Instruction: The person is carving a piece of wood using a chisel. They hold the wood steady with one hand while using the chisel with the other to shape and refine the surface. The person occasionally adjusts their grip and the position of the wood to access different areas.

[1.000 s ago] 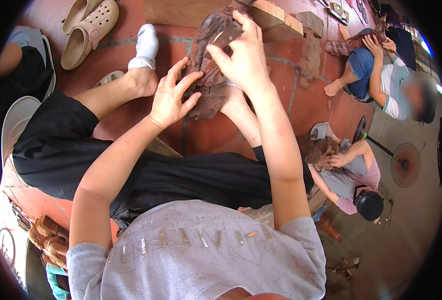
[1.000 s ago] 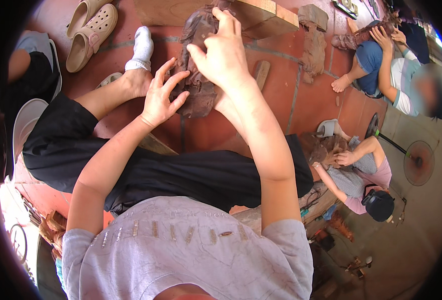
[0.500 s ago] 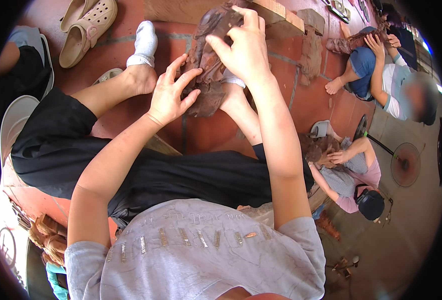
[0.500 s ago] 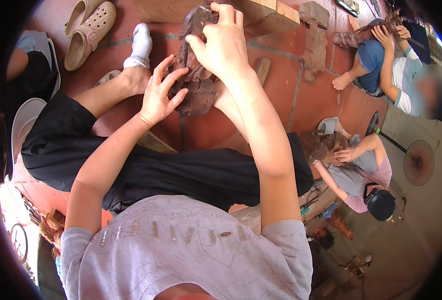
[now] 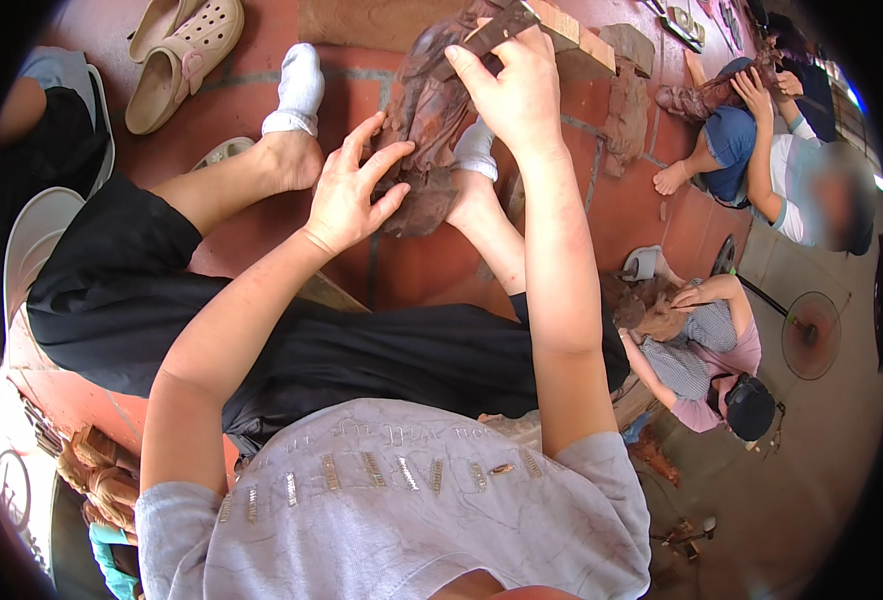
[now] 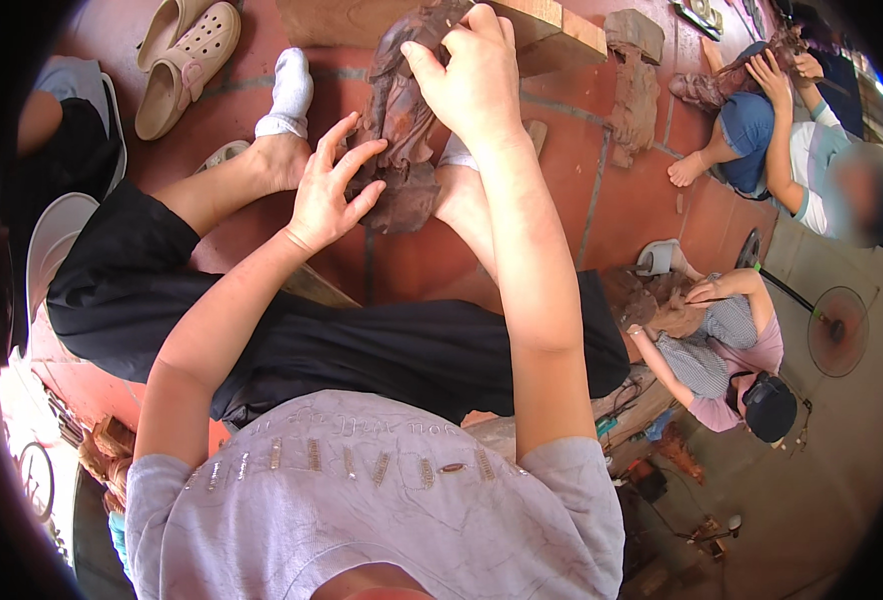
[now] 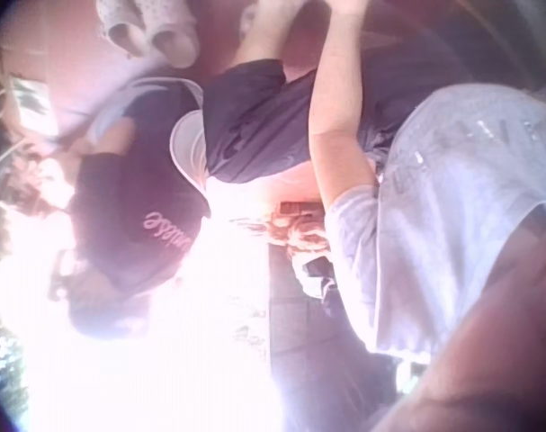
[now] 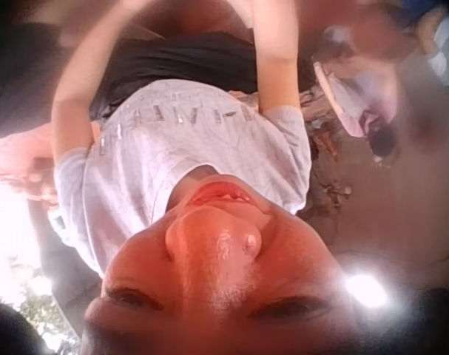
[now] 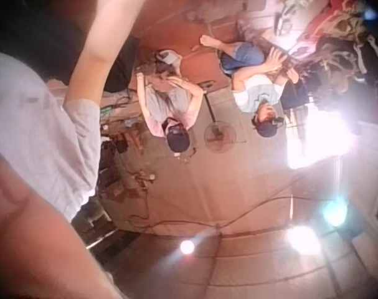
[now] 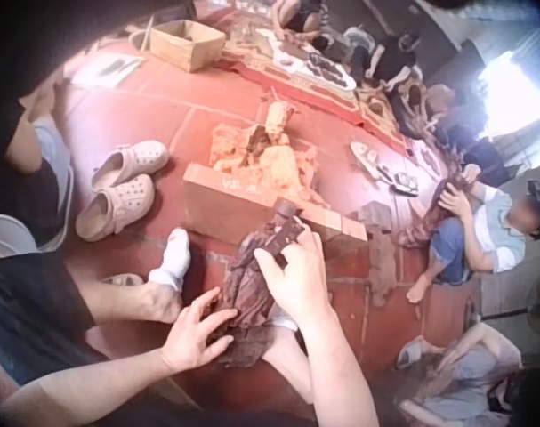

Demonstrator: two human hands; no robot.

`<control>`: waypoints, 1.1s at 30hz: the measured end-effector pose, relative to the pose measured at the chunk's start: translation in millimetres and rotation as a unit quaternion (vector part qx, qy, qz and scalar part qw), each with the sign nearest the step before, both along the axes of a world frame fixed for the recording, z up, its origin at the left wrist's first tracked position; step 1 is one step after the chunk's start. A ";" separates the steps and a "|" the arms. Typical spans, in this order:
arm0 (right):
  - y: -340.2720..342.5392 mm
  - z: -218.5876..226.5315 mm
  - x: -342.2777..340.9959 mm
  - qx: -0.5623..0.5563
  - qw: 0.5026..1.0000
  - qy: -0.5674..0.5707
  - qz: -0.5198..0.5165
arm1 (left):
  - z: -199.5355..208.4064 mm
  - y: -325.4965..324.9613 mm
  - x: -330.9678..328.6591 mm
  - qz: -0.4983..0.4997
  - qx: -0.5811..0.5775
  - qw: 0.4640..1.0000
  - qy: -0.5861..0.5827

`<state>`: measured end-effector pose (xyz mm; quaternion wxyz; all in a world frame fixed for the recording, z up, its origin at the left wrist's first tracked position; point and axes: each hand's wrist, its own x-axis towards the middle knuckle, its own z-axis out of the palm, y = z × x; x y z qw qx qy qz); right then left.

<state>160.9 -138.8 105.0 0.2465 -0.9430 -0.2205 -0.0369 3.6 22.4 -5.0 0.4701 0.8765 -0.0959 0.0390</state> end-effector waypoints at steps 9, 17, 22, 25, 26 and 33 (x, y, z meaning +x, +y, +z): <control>-4.4 -7.7 -4.2 0.013 0.997 -0.073 0.037 | 1.2 0.4 2.2 0.000 -0.003 1.000 0.012; -7.2 -14.6 -24.9 0.016 0.994 -0.085 0.063 | -1.9 -0.4 3.0 -0.003 -0.008 1.000 0.003; -11.5 -14.3 -9.3 0.094 0.995 -0.018 0.035 | -1.4 0.0 2.7 0.001 -0.001 1.000 -0.008; -12.9 -15.2 -21.8 0.032 0.995 -0.051 0.075 | -0.2 -1.3 2.2 -0.010 -0.008 1.000 0.014; -9.2 -17.3 -25.4 0.016 0.992 -0.092 0.080 | -0.6 -0.4 3.0 -0.006 -0.004 1.000 0.008; -9.3 -12.9 -14.9 0.082 0.995 -0.031 0.048 | -1.9 1.0 2.3 -0.002 0.001 1.000 -0.011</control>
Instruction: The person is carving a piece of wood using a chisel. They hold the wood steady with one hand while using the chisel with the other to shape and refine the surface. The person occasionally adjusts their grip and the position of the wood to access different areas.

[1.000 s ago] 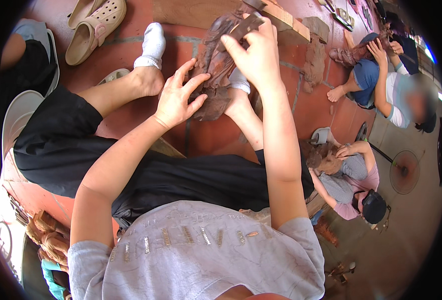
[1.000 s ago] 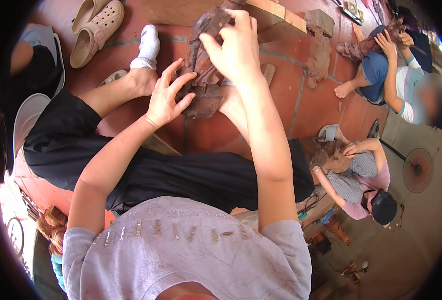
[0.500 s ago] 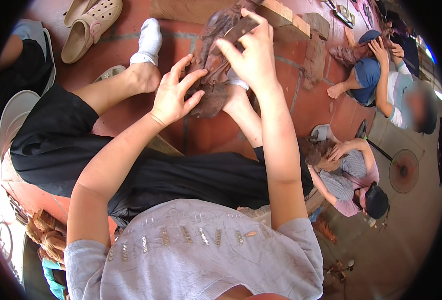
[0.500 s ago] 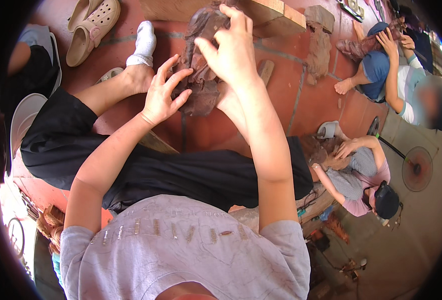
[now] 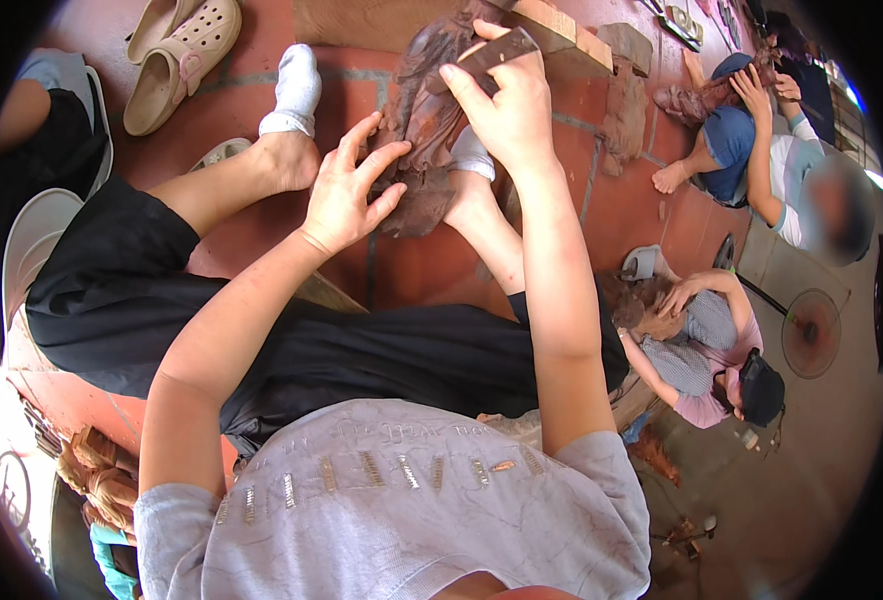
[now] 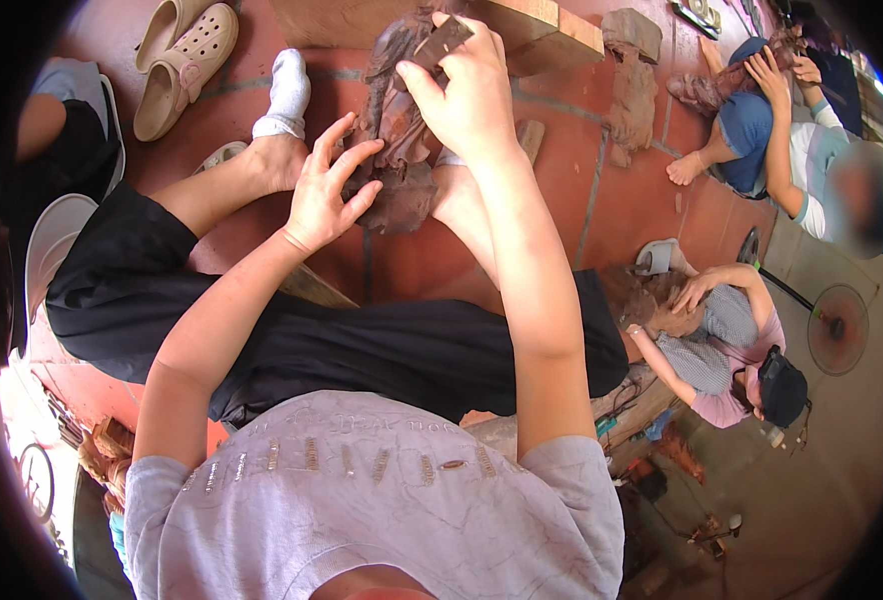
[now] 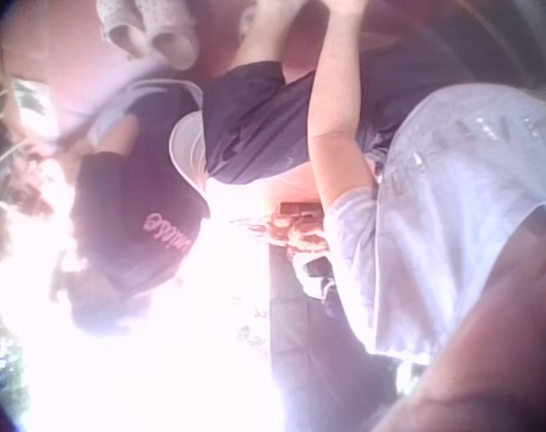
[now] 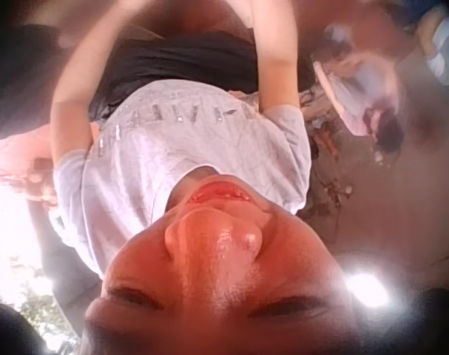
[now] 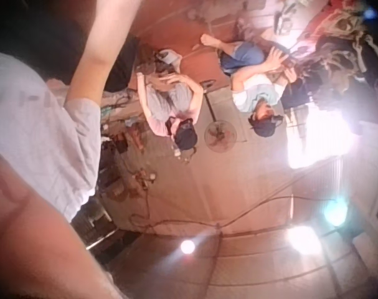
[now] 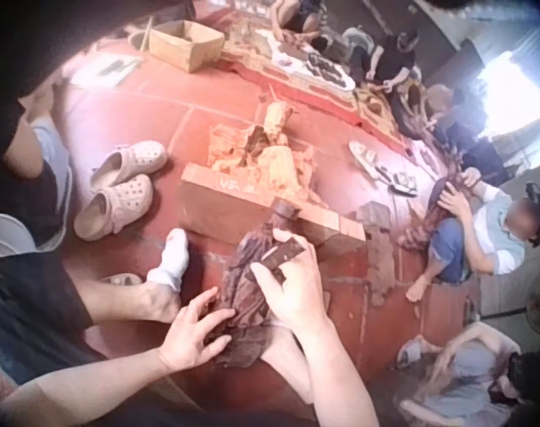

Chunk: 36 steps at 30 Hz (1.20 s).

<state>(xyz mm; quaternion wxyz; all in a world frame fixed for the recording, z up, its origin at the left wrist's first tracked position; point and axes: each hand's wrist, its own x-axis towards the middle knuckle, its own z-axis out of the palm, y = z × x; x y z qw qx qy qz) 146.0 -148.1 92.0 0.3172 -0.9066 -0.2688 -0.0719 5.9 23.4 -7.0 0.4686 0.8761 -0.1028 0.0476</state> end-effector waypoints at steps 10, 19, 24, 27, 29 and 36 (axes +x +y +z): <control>-9.7 8.9 10.4 0.017 0.998 0.059 0.008 | 0.4 -0.1 0.0 -0.001 -0.007 1.000 0.014; -20.5 -1.8 17.2 0.086 0.995 0.053 0.021 | 2.7 0.7 2.1 -0.001 -0.005 1.000 0.015; -31.4 -12.3 0.3 0.028 0.997 0.002 0.077 | 2.3 0.1 1.9 -0.010 -0.011 1.000 0.014; -31.7 -10.6 1.7 -0.012 0.996 -0.030 0.083 | 3.0 0.4 1.9 -0.009 -0.009 1.000 0.013; -32.2 -12.8 8.0 0.046 0.997 0.003 0.067 | 2.8 0.1 0.9 -0.006 -0.007 1.000 0.017; -33.9 -17.4 -14.2 0.056 0.996 -0.013 0.061 | 2.7 -0.5 2.4 -0.013 -0.012 1.000 0.024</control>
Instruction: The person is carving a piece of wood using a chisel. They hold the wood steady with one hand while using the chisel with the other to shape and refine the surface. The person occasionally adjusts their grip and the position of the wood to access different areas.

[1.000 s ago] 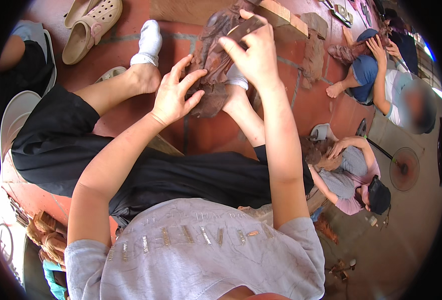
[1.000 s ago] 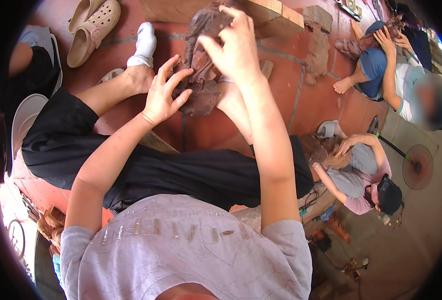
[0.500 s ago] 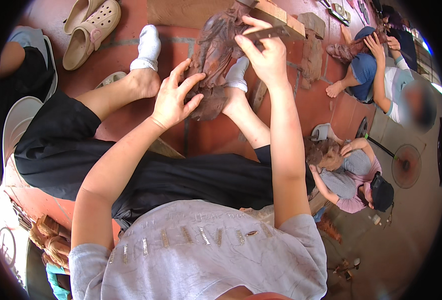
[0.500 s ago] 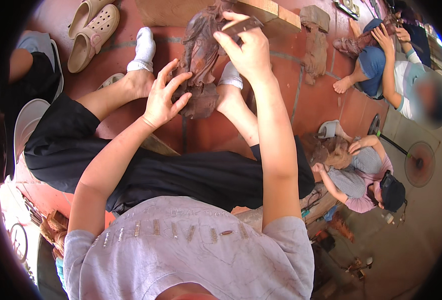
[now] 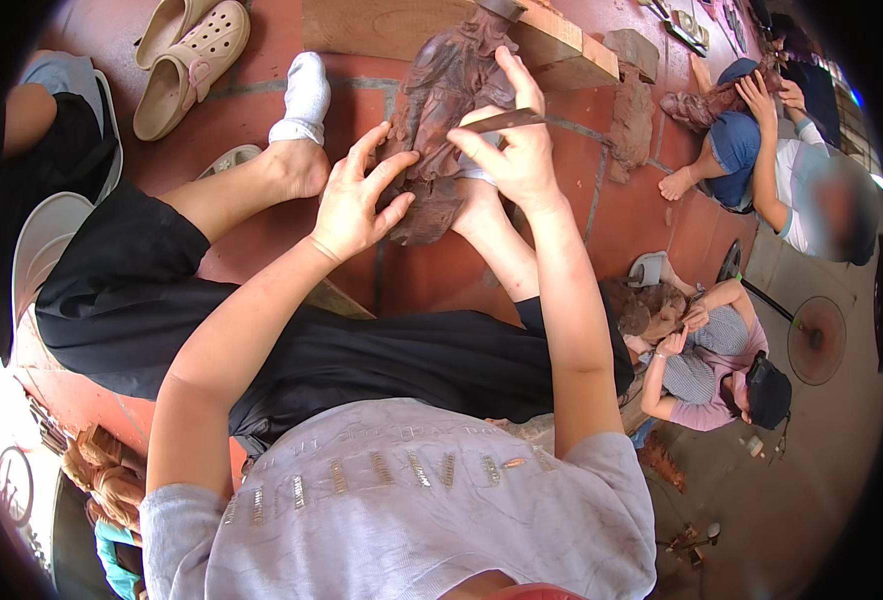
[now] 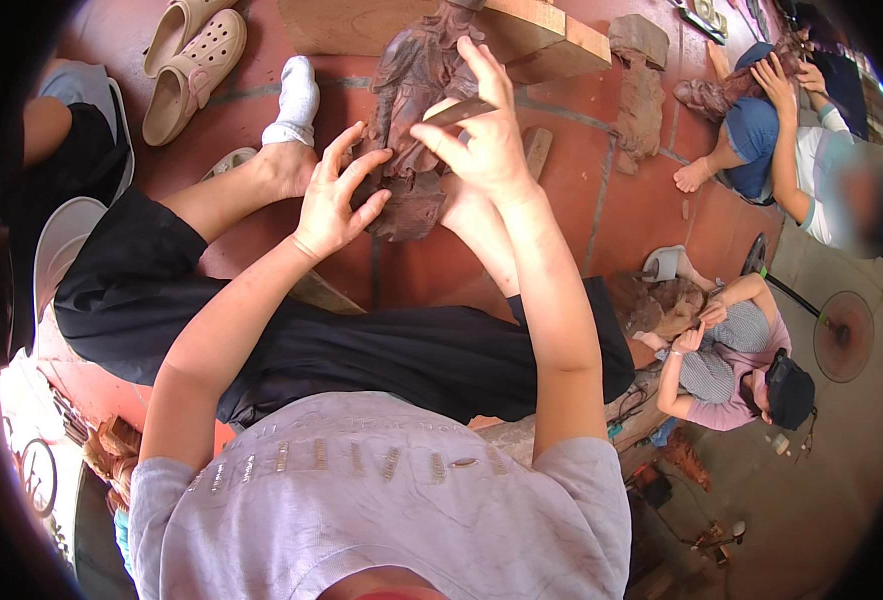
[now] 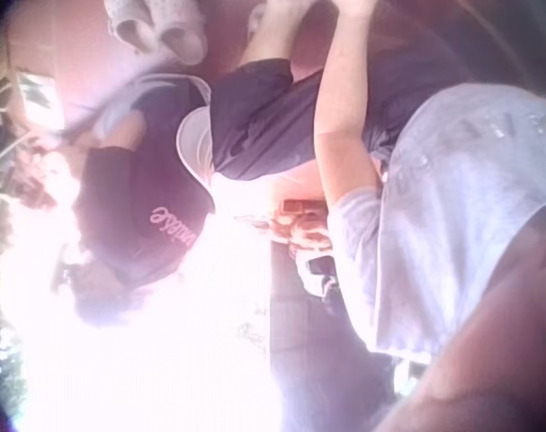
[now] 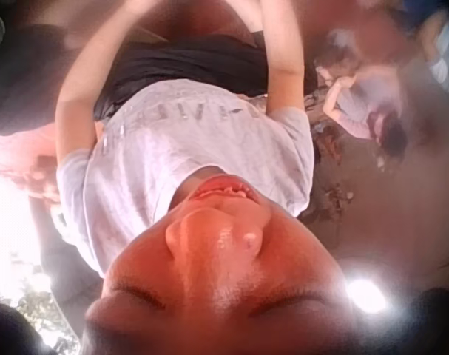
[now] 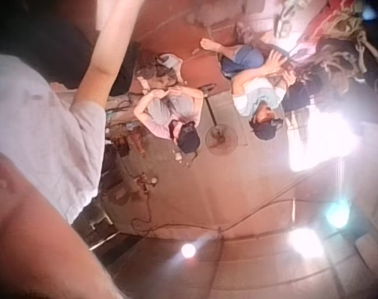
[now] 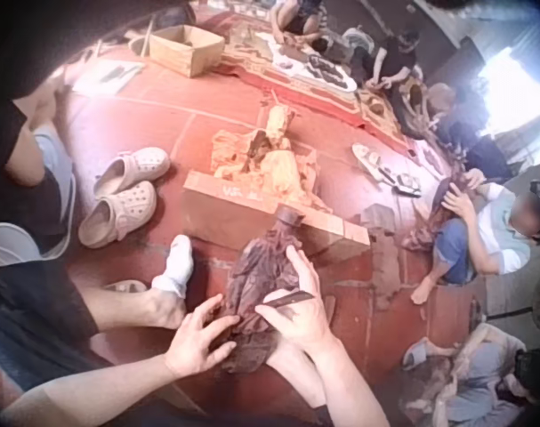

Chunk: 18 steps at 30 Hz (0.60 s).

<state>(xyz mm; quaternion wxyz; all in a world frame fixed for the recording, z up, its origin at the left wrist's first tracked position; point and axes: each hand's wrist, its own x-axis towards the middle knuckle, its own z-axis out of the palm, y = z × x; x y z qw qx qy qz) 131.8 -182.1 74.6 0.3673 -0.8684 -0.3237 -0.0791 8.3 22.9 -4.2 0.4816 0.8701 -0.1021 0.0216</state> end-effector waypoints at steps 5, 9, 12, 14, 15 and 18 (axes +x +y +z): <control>-10.5 -10.4 8.9 0.037 0.997 0.066 0.016 | 0.1 0.3 -0.1 0.003 0.013 1.000 -0.010; -1.7 -7.2 -3.7 0.037 0.998 0.052 0.012 | -1.8 -1.2 0.2 0.014 0.012 1.000 -0.015; 4.7 -4.9 -6.7 -0.003 1.000 -0.009 0.002 | -1.4 -1.0 1.1 0.018 0.016 0.999 -0.025; -4.9 -10.7 2.0 0.035 0.999 0.036 -0.016 | -2.9 -1.9 0.3 0.019 0.016 0.999 -0.029; -4.7 -12.2 4.6 0.081 0.994 0.065 -0.028 | -4.3 -1.2 1.5 0.020 0.018 0.999 -0.033; 2.0 -4.2 -4.7 0.076 0.994 0.075 -0.021 | -3.2 -1.1 -0.3 0.017 0.009 1.000 -0.017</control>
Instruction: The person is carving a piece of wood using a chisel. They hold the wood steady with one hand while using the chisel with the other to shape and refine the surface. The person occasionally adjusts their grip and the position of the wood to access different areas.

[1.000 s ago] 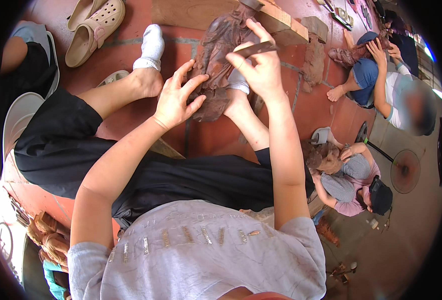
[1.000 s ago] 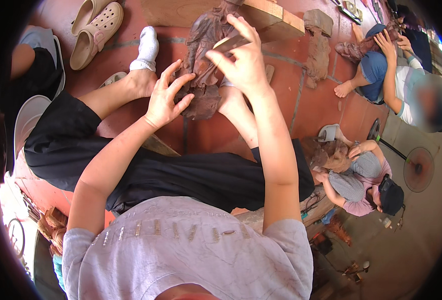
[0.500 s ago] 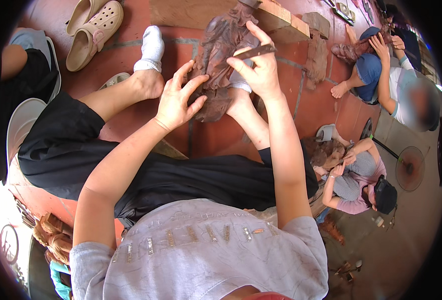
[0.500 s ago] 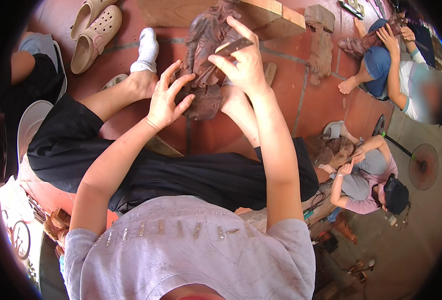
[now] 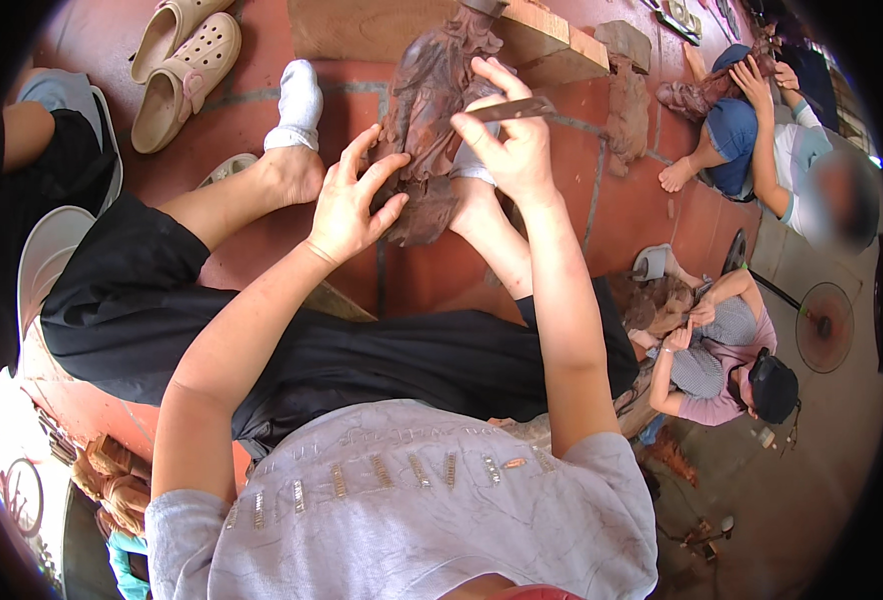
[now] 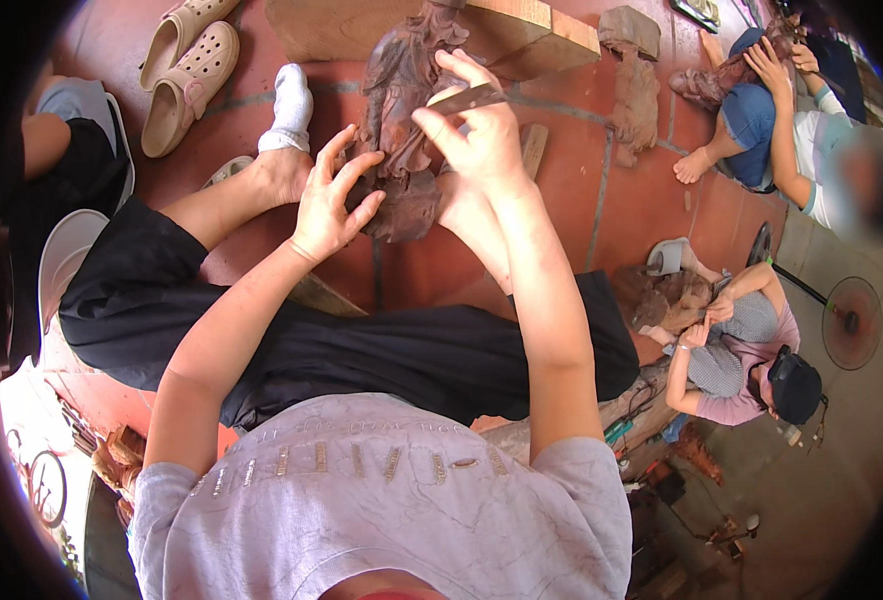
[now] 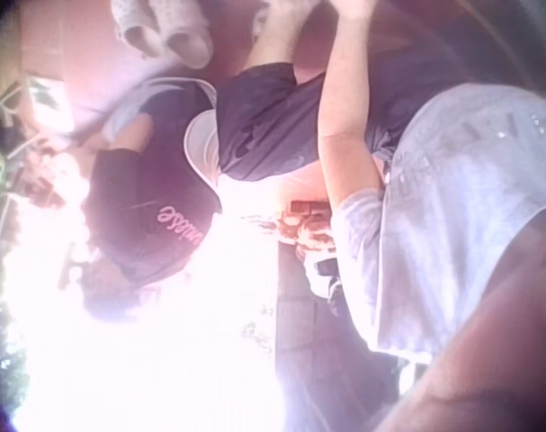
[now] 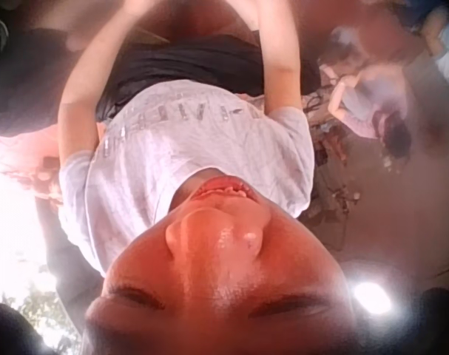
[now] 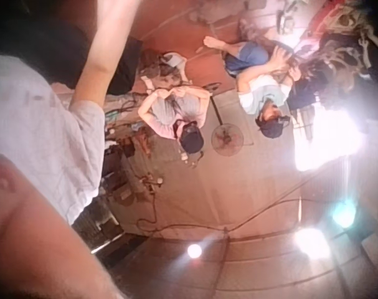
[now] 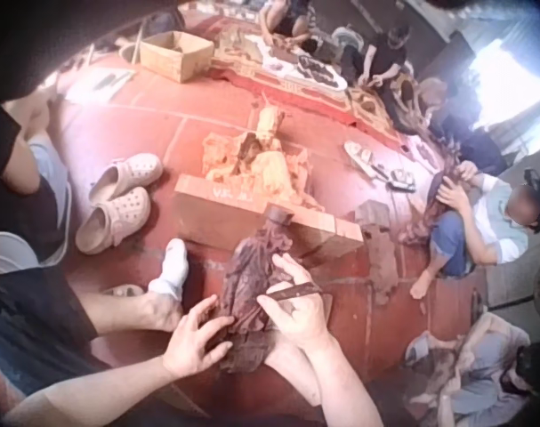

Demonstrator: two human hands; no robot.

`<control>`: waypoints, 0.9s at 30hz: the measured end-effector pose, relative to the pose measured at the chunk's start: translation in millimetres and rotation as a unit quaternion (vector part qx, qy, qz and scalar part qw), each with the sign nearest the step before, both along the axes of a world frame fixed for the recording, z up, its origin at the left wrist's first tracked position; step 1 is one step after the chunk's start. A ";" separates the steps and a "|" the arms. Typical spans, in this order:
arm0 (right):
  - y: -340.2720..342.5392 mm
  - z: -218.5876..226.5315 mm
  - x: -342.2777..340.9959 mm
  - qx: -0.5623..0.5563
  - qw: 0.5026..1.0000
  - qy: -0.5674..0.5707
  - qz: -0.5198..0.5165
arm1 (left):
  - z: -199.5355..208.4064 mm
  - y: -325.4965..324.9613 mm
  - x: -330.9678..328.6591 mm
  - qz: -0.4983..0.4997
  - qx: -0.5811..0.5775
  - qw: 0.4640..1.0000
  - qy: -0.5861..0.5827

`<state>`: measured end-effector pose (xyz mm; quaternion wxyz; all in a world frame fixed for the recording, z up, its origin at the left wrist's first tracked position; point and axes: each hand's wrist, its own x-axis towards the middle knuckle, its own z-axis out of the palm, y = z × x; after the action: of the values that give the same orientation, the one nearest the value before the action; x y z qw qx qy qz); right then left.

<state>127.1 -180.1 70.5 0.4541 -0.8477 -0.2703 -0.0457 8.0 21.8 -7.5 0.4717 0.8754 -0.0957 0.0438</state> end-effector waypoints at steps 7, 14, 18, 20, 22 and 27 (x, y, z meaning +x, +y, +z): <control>-3.8 -0.9 6.4 -0.009 1.000 0.008 -0.024 | 1.8 0.4 1.9 -0.006 -0.007 1.000 0.012; 5.2 2.2 -0.8 -0.077 0.994 -0.076 0.011 | 0.1 0.0 0.7 -0.004 -0.005 1.000 -0.003; -2.4 -4.1 5.6 -0.016 0.999 -0.015 -0.025 | 3.7 1.8 2.0 -0.012 0.005 1.000 0.003; 1.4 -1.5 0.7 -0.055 0.997 -0.054 -0.001 | 1.3 2.2 0.4 -0.012 -0.007 1.000 -0.004; 13.5 11.9 -11.3 -0.145 0.981 -0.125 0.016 | 1.3 2.4 0.0 -0.016 -0.001 1.000 0.006; -7.5 2.0 19.7 0.070 0.994 0.048 -0.066 | 4.0 2.3 3.2 -0.014 -0.010 1.000 0.001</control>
<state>146.8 -187.6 72.5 0.5209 -0.8309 -0.1880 -0.0534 11.2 24.2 -3.4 0.4807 0.8695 -0.1076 0.0373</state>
